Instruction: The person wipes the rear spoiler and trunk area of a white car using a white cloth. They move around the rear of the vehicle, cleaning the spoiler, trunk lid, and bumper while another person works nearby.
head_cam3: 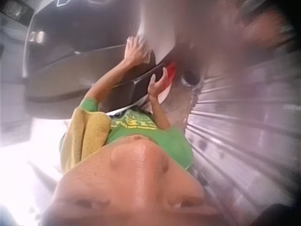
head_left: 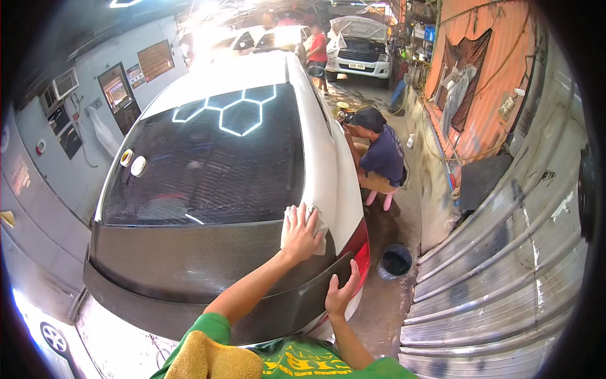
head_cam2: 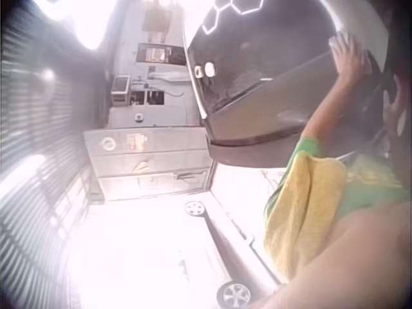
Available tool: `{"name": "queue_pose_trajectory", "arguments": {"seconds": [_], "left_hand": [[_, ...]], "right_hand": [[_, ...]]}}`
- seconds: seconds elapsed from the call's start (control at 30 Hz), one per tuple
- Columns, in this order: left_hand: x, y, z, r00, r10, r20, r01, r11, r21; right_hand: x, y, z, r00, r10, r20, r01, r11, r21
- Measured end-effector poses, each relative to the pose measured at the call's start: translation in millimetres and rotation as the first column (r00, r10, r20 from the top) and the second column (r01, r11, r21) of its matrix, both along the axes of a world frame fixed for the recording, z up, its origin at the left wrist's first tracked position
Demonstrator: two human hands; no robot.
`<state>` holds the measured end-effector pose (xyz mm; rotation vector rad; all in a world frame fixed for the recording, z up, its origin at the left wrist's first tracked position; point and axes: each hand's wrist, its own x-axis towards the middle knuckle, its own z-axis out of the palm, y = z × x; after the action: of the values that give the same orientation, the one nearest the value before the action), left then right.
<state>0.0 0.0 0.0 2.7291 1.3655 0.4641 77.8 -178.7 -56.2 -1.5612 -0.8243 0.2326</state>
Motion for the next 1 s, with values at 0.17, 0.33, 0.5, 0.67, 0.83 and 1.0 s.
{"name": "queue_pose_trajectory", "arguments": {"seconds": [0.17,0.33,0.5,0.67,0.83,1.0], "left_hand": [[26,-4,-10,1.0,0.013,0.0,-0.013,0.994,0.107],[-52,-12,17,0.993,-0.116,-0.031,0.116,0.993,-0.002],[-131,-15,12,0.998,-0.012,-0.065,0.007,0.997,-0.072],[-250,-18,18,0.959,0.27,-0.09,-0.277,0.958,-0.075],[-390,-7,5,0.82,0.566,-0.087,-0.569,0.823,-0.004],[-483,15,-6,0.576,0.817,0.034,-0.817,0.577,-0.021]], "right_hand": [[8,-3,-5,0.999,-0.033,0.024,0.033,0.999,0.025],[-9,0,-1,0.998,-0.005,0.056,0.006,1.0,-0.013],[5,-2,-5,0.999,-0.027,0.04,0.026,0.999,0.024],[3,-5,-3,0.999,-0.033,0.043,0.033,0.999,0.014],[3,-3,1,0.999,-0.012,0.048,0.011,1.0,0.015],[4,-3,-2,0.997,-0.029,0.067,0.031,0.999,-0.016]]}}
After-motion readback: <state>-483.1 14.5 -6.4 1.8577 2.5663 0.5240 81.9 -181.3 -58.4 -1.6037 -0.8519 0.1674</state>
